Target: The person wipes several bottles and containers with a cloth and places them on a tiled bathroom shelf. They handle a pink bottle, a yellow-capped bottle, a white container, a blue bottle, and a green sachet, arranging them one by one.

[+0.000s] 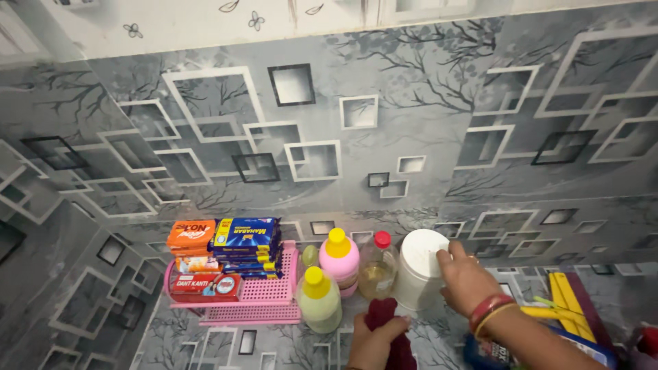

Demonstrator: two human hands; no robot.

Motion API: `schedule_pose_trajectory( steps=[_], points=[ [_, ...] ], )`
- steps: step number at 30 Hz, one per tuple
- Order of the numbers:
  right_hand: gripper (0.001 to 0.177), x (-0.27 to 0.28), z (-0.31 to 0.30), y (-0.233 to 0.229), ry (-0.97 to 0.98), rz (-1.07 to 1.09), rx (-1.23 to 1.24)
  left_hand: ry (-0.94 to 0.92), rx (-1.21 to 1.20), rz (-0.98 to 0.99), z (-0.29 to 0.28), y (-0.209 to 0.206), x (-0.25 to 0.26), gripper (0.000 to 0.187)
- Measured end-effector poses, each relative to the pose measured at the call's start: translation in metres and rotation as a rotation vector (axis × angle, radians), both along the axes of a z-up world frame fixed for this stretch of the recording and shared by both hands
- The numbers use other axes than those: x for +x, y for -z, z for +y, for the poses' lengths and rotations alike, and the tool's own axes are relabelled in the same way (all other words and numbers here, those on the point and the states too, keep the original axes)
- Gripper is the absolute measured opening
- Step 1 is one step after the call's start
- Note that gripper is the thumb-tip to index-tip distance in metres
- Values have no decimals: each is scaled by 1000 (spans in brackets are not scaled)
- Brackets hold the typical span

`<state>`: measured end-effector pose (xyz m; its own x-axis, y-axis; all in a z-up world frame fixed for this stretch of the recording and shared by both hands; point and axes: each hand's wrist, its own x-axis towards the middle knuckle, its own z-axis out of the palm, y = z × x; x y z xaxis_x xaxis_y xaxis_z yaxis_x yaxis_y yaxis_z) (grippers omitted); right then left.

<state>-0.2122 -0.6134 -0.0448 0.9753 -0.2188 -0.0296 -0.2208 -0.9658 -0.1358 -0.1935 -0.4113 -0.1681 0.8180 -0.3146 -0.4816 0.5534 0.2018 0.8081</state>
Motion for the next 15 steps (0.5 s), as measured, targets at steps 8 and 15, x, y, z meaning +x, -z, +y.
schedule_pose_trajectory(
  steps=[8, 15],
  points=[
    [47, -20, -2, -64, 127, 90, 460, -44, -496, 260, -27, -76, -15, 45],
    [76, -54, -47, -13, -142, 185, 988, 190, -611, 423, -73, -127, -38, 51]
  ],
)
